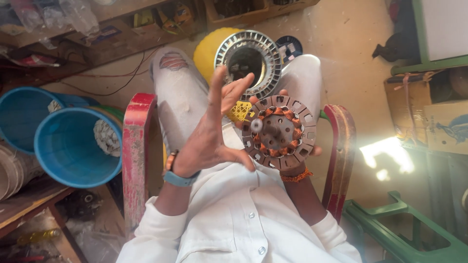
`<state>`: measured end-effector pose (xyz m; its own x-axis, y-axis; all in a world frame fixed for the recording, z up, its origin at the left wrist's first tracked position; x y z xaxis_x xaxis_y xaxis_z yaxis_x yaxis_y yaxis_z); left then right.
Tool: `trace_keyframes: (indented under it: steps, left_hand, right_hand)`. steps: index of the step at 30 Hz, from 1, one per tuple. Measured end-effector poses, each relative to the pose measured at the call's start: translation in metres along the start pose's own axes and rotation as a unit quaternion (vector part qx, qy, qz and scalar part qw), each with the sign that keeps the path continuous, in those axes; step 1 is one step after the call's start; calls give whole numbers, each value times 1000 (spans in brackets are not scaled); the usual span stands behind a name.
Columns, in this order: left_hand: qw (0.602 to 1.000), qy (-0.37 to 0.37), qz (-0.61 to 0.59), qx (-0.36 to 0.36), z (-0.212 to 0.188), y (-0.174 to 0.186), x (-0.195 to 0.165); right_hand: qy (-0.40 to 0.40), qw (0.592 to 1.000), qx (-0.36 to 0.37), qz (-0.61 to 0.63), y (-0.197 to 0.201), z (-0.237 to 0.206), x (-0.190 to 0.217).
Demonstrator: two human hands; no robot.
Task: The person sits with an electric motor armature on their lap, cuts insulating material with scissors, and presses insulating wedges between the armature slots and copper windings by hand. They use a screwdriver to seat the wedges around the armature, then place the finished armature on a yellow stool.
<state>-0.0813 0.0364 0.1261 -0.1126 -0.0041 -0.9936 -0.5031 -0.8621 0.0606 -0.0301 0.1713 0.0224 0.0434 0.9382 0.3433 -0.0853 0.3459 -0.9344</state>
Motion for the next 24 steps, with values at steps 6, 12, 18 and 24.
trace_keyframes:
  steps: [6,12,18,24]
  left_hand:
    - [969,63,224,78,-14,-19,23]
    - [986,84,-143,30,-4,-21,59]
    - [792,120,-596,50,-5,-34,93]
    - [757,144,-636,35,-19,-43,136]
  right_hand:
    - [-39,993,-34,-109,22,-14,-9]
    - [-89,936,-21,-340,32,-3,12]
    - [178,825,-68,-532,-19,11,69]
    - [196,653,90,-726,-86,42,42]
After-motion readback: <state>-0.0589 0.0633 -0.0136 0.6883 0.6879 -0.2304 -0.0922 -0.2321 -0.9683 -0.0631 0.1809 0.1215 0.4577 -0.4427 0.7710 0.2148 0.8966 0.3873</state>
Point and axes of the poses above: each hand's wrist, its own z-axis towards the middle knuckle, its own y-axis out of the back of the hand, x = y × z, the point moved 10 cm from there along z, towards the middle knuckle, and after that the axes turned 11 degrees about y, right-handed, at the moved point
